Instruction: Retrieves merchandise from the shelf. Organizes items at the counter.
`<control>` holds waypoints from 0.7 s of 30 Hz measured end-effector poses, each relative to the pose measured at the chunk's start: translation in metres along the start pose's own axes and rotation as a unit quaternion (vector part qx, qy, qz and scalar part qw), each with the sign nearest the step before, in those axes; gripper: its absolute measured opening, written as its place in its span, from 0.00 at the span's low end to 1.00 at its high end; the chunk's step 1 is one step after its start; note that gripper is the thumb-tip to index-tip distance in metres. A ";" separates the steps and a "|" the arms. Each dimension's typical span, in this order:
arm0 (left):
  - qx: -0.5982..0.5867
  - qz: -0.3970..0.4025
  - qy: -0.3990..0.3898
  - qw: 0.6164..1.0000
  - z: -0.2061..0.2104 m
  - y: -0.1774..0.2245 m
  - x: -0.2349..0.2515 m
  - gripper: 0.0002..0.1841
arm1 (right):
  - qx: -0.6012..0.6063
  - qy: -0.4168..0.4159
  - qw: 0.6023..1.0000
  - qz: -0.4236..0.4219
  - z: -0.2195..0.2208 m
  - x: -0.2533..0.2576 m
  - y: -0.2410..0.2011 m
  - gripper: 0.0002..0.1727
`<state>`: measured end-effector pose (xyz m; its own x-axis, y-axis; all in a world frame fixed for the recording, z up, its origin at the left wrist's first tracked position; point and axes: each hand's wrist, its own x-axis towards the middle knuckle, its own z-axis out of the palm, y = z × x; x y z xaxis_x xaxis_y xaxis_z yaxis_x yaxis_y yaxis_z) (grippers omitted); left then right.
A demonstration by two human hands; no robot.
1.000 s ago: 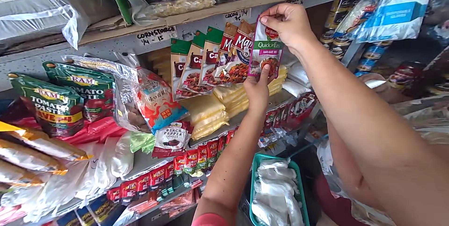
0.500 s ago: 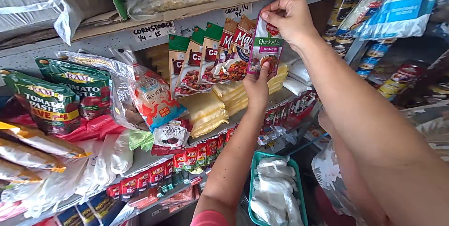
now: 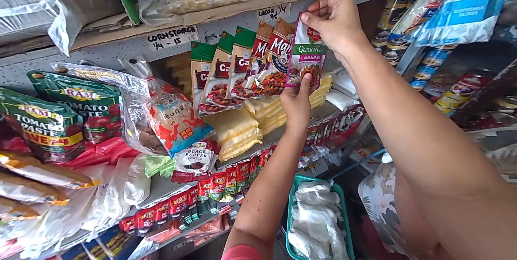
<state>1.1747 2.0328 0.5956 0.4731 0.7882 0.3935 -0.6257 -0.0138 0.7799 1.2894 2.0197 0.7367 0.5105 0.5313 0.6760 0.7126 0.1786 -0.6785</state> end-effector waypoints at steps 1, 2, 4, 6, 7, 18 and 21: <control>0.011 -0.005 -0.005 1.000 -0.001 0.001 -0.003 0.17 | 0.003 0.003 1.000 0.007 0.000 0.000 0.000 0.16; 0.015 -0.007 -0.005 1.000 -0.002 0.002 -0.004 0.18 | 0.004 0.006 1.000 0.011 0.000 0.001 -0.001 0.16; 0.015 -0.008 -0.005 1.000 -0.002 0.001 -0.005 0.18 | 0.003 0.009 1.000 0.017 0.001 0.001 -0.003 0.14; 0.025 -0.015 -0.006 1.000 -0.002 0.000 -0.006 0.19 | 0.005 0.011 1.000 0.020 0.002 0.001 -0.005 0.13; 0.030 -0.015 -0.008 0.999 -0.003 -0.001 -0.007 0.19 | 0.005 0.014 1.000 0.019 0.003 0.001 -0.005 0.13; 0.185 -0.165 -0.183 0.951 -0.137 -0.062 -0.146 0.25 | 0.011 0.027 0.999 -0.026 -0.015 -0.047 -0.008 0.16; 0.262 -0.361 -0.149 0.883 -0.236 -0.068 -0.270 0.22 | 0.064 0.124 0.987 -0.079 -0.002 -0.125 -0.006 0.16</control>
<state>0.9433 1.9656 0.3213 0.8217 0.5131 -0.2480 0.2412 0.0811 0.9671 1.2223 1.9503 0.6575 0.5110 0.2712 0.8157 0.7348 0.3546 -0.5782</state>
